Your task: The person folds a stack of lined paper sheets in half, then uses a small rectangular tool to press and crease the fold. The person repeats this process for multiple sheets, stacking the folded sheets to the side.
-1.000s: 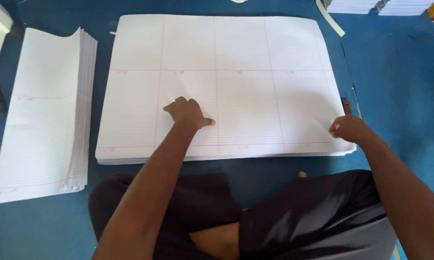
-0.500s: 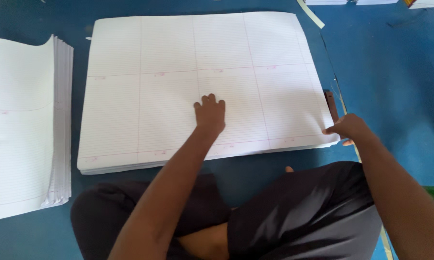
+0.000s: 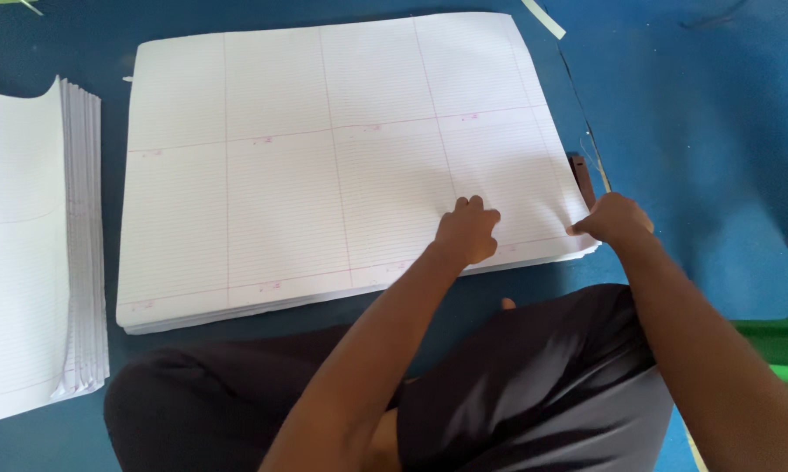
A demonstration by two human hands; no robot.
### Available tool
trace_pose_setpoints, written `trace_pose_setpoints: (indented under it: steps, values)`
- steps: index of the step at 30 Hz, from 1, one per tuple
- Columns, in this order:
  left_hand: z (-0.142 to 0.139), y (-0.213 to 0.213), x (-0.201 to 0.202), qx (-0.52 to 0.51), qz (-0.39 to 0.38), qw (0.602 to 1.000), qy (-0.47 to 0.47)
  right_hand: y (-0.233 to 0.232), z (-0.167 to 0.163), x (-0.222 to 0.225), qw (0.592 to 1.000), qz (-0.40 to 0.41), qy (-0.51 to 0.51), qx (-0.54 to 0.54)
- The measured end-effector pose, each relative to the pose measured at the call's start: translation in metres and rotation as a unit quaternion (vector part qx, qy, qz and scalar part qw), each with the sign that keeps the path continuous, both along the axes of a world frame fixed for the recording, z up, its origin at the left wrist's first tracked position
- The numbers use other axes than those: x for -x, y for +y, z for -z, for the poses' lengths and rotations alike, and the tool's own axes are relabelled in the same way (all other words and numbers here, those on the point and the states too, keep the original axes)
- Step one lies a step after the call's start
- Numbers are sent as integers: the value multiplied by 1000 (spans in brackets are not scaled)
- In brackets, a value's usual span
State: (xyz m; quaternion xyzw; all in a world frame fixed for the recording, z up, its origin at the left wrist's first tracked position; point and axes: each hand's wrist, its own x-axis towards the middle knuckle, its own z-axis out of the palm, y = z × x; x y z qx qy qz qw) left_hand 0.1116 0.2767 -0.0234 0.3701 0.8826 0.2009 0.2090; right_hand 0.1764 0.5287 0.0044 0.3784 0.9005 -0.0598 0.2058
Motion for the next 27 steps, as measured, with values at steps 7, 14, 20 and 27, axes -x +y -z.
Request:
trace_pose_setpoints:
  steps: [7,14,20,27]
  values:
    - [-7,-1,-6,14,-26,1000,-7,-2,-4,0,1000,18,20,6]
    - [-9,-3,-2,23,-28,999,-27,15,1,-9,976,117,61,174]
    - [-10,0,-3,24,-27,999,-18,32,2,-28,930,185,151,278]
    - [-11,3,0,27,-27,999,-16,41,9,-26,942,193,106,253]
